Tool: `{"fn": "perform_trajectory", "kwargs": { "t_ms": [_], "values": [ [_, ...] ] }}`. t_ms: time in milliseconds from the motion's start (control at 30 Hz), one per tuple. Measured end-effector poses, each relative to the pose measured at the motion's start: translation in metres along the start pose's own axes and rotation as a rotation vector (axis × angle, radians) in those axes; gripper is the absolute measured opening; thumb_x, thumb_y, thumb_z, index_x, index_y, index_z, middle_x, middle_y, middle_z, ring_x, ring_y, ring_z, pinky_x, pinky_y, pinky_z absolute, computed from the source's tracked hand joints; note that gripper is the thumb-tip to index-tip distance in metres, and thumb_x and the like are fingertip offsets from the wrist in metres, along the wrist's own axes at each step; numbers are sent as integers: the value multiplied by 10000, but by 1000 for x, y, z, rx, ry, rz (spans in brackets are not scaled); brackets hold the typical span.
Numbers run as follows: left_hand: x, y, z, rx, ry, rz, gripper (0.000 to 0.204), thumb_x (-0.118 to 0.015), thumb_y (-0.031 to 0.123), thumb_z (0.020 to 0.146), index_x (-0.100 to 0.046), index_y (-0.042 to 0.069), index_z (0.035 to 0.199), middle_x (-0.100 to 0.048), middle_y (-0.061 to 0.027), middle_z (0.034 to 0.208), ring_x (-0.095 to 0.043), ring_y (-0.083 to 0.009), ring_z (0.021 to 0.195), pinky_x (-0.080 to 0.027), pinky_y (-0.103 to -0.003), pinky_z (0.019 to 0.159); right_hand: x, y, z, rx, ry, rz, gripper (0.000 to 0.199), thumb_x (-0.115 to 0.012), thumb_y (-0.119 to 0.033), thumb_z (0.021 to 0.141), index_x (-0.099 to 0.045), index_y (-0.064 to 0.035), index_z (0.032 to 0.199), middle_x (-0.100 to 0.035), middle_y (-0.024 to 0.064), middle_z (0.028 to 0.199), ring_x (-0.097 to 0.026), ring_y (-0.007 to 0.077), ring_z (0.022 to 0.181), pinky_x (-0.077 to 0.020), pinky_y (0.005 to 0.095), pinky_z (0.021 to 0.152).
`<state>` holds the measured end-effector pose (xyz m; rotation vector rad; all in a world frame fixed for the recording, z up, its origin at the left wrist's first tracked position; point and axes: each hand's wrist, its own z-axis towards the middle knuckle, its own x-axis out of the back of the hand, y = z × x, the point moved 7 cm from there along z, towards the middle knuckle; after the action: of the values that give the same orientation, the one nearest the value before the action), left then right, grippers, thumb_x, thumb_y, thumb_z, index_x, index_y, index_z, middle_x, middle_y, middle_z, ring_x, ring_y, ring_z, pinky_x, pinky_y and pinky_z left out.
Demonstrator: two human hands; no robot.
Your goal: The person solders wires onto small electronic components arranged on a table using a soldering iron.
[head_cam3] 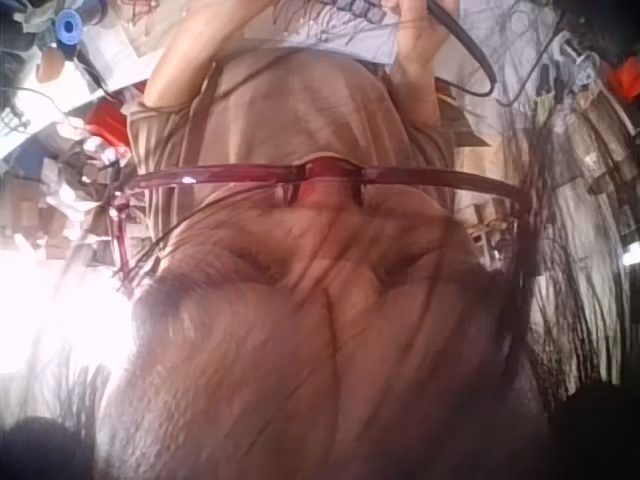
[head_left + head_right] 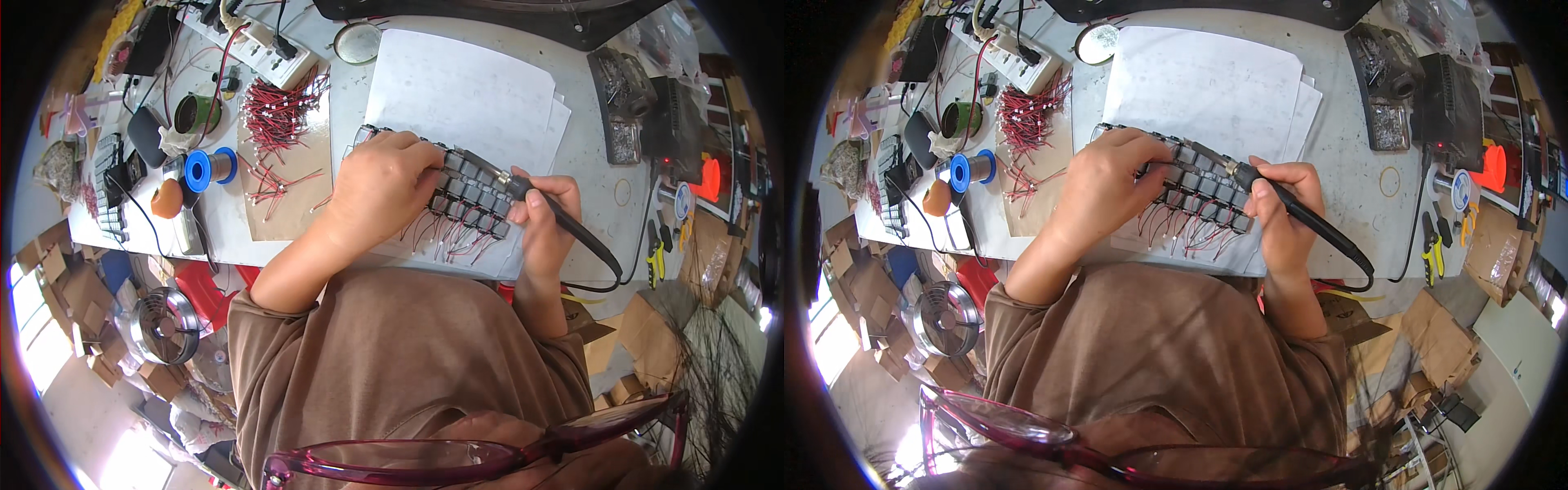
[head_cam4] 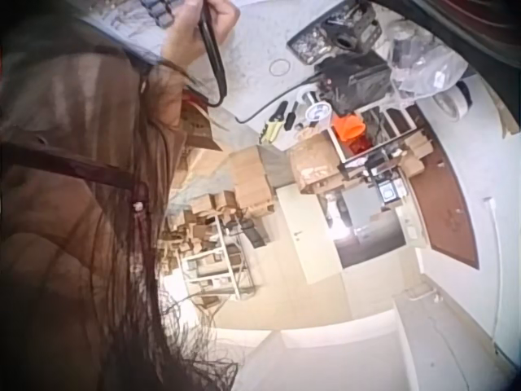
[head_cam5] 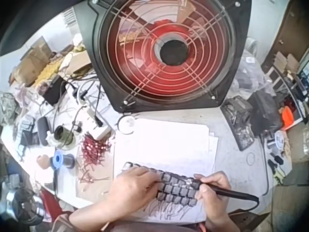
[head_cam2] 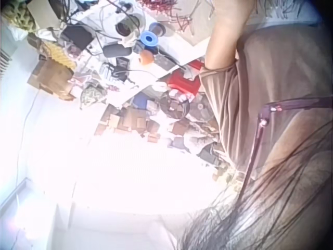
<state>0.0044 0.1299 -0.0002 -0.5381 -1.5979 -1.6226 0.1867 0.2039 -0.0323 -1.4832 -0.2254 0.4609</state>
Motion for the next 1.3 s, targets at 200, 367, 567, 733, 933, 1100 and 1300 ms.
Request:
{"fn": "perform_trajectory", "kwargs": {
  "t_ms": [200,367,567,733,933,1100,1300],
  "values": [
    [8,7,-4,-135,215,-47,101,-673,64,719,-645,58,815,-611,-57,773,-578,-268,711,-477,-378,656,0,-3,4,-32,-15,35,96,-522,-17,869,-487,18,951,-524,15,619,-488,50,556,-492,355,853],
    [6,-13,-13,181,264,-245,105,-684,59,727,-653,64,826,-627,-52,749,-575,-260,664,-477,-352,617,-6,-9,6,-146,10,30,102,-530,-18,866,-500,30,951,-546,37,666,-492,57,567,-453,222,639],
    [7,-7,-13,8,341,-39,87,-670,47,731,-633,68,807,-620,-61,704,-579,-256,633,-474,-342,595,-14,-16,12,-118,-18,-66,108,-556,-4,843,-512,20,938,-535,20,646,-480,46,560,-476,258,745],
    [6,-9,-14,24,340,6,62,-651,53,728,-604,69,764,-609,-62,702,-581,-260,643,-474,-348,602,-24,-20,17,-9,-129,-132,109,-570,-5,833,-516,5,927,-493,-23,594,-444,21,547,-440,352,933],
    [3,-8,-12,25,305,17,64,-651,66,724,-604,72,766,-600,-60,717,-577,-257,681,-472,-360,600,-28,-18,17,-50,-117,-188,71,-523,-10,821,-509,7,889,-480,1,567,-468,61,530,-432,439,961],
    [3,-8,-12,7,301,46,72,-653,66,712,-603,77,763,-592,-55,708,-574,-255,676,-473,-358,592,-30,-20,18,-58,-114,-194,68,-518,0,823,-508,8,890,-479,-1,565,-466,61,526,-435,436,958],
    [2,-7,-12,9,301,63,72,-651,69,706,-597,81,751,-584,-51,703,-571,-253,672,-475,-359,585,-30,-21,19,-51,-130,-176,67,-525,-8,827,-508,8,891,-478,-4,572,-462,59,527,-430,433,960]
  ]
}}
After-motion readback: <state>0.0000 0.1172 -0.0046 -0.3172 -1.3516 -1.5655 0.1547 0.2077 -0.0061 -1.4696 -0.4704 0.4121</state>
